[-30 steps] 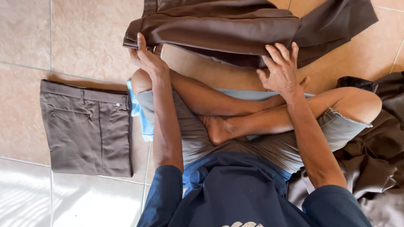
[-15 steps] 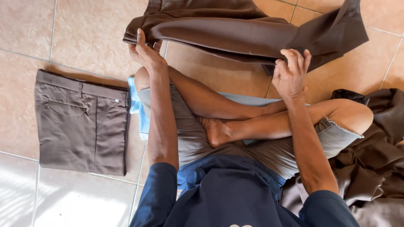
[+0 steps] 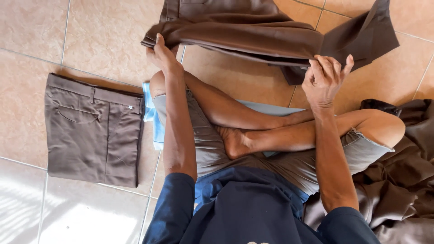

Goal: Folding brown trousers into neat squares and stacking them on the floor.

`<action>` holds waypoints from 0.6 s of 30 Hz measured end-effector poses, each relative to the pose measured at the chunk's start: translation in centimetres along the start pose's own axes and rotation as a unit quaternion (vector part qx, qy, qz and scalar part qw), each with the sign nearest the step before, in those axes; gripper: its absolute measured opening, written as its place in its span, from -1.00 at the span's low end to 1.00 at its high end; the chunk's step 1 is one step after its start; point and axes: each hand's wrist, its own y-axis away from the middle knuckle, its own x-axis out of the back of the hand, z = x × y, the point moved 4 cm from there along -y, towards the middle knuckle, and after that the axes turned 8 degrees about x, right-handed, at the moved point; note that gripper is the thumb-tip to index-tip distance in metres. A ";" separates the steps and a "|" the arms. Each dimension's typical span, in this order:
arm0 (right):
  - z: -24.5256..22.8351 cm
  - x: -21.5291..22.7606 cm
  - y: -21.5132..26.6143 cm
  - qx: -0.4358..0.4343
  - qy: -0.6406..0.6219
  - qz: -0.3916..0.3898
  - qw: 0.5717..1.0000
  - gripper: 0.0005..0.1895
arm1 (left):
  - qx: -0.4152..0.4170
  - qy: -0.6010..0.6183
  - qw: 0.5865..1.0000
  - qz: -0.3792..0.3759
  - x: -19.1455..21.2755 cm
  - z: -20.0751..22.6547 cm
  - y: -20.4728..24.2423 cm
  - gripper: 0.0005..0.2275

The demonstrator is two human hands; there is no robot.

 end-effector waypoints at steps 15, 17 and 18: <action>-5.3 2.5 -8.6 0.065 -0.064 0.156 0.983 -0.81 | -0.305 -0.530 0.664 -0.431 -8.6 -8.0 21.0 -0.61; -5.3 2.5 -8.9 0.077 -0.101 0.145 0.981 -0.89 | -0.411 -0.501 0.659 -0.381 -9.7 -4.0 20.3 -0.80; -5.8 2.6 -9.1 0.077 -0.102 0.148 0.981 -0.89 | -0.414 -0.502 0.658 -0.379 -10.4 -2.5 20.3 -0.80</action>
